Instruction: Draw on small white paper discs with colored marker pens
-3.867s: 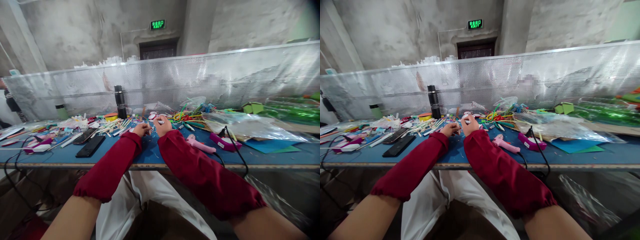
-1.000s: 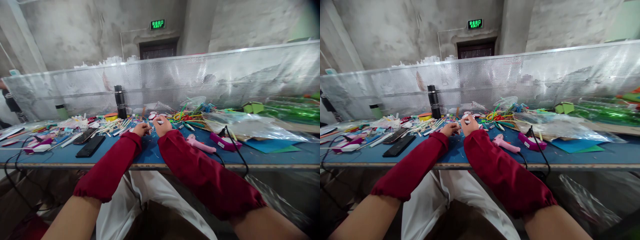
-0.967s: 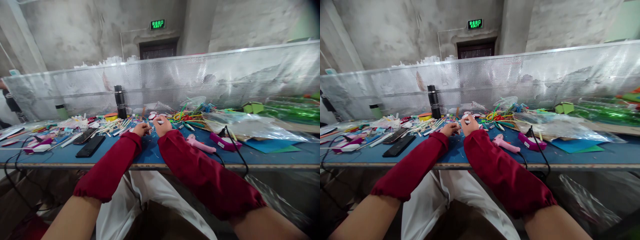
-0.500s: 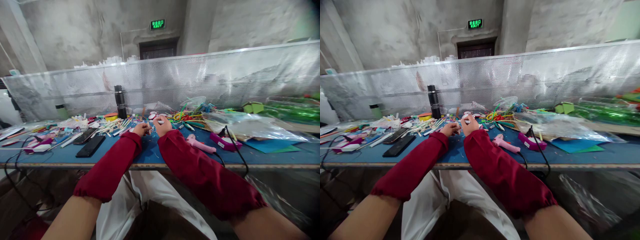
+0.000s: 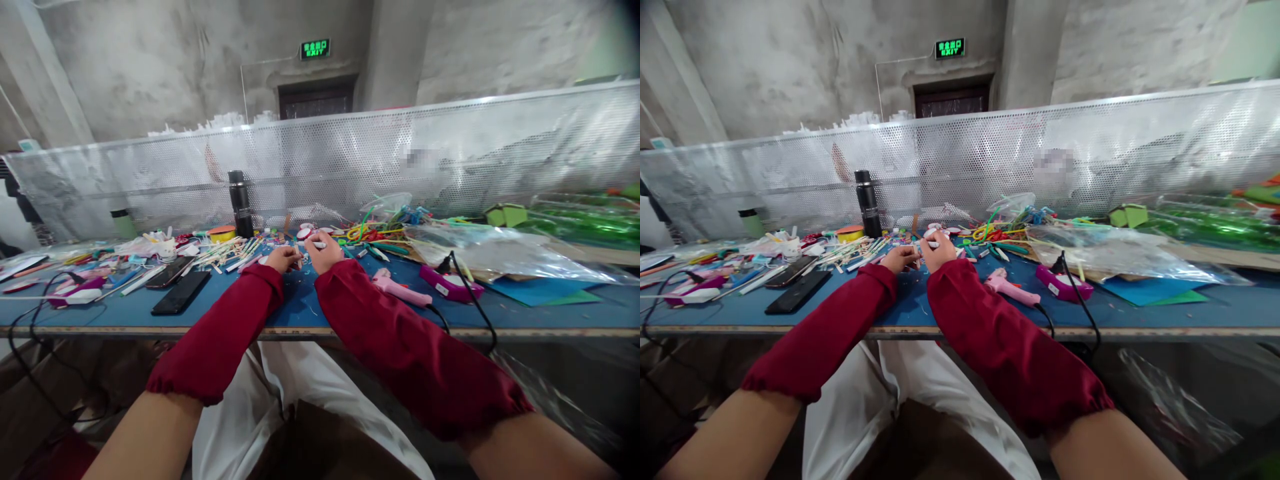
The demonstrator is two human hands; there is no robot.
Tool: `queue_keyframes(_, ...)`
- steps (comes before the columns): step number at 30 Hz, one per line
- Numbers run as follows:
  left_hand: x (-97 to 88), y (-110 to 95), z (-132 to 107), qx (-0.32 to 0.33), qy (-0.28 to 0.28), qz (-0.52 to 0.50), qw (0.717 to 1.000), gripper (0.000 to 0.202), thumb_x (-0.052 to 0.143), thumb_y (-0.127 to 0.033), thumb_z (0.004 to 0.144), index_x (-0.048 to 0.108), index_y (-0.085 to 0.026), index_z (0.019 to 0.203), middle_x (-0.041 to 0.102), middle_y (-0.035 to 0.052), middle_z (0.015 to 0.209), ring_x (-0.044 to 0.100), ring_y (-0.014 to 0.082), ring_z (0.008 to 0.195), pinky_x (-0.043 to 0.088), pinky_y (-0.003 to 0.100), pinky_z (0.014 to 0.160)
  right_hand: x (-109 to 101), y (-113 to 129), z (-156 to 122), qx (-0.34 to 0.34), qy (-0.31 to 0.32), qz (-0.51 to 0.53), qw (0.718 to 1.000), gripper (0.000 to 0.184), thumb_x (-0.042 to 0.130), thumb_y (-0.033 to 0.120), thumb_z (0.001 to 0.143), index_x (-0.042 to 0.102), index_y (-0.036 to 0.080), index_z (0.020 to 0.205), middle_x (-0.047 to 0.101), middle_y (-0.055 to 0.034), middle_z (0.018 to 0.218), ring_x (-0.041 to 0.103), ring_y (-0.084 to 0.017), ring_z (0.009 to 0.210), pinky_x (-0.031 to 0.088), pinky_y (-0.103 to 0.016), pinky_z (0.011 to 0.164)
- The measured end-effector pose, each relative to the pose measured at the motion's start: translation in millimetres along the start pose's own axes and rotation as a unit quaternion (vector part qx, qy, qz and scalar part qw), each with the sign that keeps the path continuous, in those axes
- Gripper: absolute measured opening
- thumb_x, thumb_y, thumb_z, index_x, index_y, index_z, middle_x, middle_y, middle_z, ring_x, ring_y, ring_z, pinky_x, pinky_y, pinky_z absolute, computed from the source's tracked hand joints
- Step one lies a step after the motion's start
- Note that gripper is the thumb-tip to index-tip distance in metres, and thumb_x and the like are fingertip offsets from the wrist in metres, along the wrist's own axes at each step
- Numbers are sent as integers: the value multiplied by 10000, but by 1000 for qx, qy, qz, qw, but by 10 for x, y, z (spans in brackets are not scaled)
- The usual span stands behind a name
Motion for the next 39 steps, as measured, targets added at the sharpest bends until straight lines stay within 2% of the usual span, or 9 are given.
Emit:
queue_keyframes(5, -5, 0, 0, -3, -9, -7, 1000, 174, 764, -251, 864, 643, -141, 806, 700, 5, 707, 653, 100, 600, 383, 181, 527, -29, 15, -7, 15, -15, -31, 999, 162, 590, 371, 832, 633, 234, 758, 677, -13, 750, 593, -183, 711, 460, -306, 699)
queue_keyframes(14, -10, -4, -16, -6, -12, 1, 1000, 108, 726, -227, 882, 673, -144, 839, 704, 9, 716, 658, 105, 617, 402, 190, 553, -21, 31, -11, 2, -6, -12, 1000, 162, 579, 370, 835, 614, 239, 745, 658, -10, 732, 585, -179, 697, 466, -304, 700)
queue_keyframes(23, -2, -29, -35, -7, -14, 3, 1000, 148, 730, -243, 871, 648, -147, 793, 704, 9, 711, 653, 105, 614, 393, 186, 537, -29, -1, 6, -4, -21, -27, 999, 167, 565, 383, 829, 601, 246, 742, 671, -14, 740, 597, -188, 705, 462, -317, 703)
queue_keyframes(28, 11, -48, -58, -4, -9, 6, 1000, 157, 707, -235, 880, 628, -150, 773, 678, 0, 668, 654, 109, 608, 406, 187, 542, -6, 17, -5, -7, 6, -5, 1000, 175, 563, 393, 829, 605, 246, 744, 674, -12, 748, 584, -186, 692, 468, -316, 689)
queue_keyframes(36, -2, -43, -50, -3, -10, 15, 1000, 242, 788, -326, 836, 629, -159, 763, 689, 3, 685, 658, 112, 613, 414, 194, 550, -29, 42, -8, 7, 2, -16, 1000, 165, 572, 369, 837, 607, 242, 737, 665, -11, 745, 582, -184, 703, 469, -311, 705)
queue_keyframes(39, -1, -37, -44, -4, -11, 14, 1000, 229, 777, -301, 851, 623, -157, 761, 689, 3, 690, 657, 109, 618, 411, 191, 559, -18, 39, -7, 5, 8, -8, 1000, 160, 571, 364, 837, 608, 241, 742, 671, -10, 752, 581, -181, 706, 468, -303, 693)
Point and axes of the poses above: each hand's wrist, its own z-axis towards the middle knuckle, its own x-axis out of the palm, y = z × x, the point moved 5 cm from there along z, towards the middle knuckle
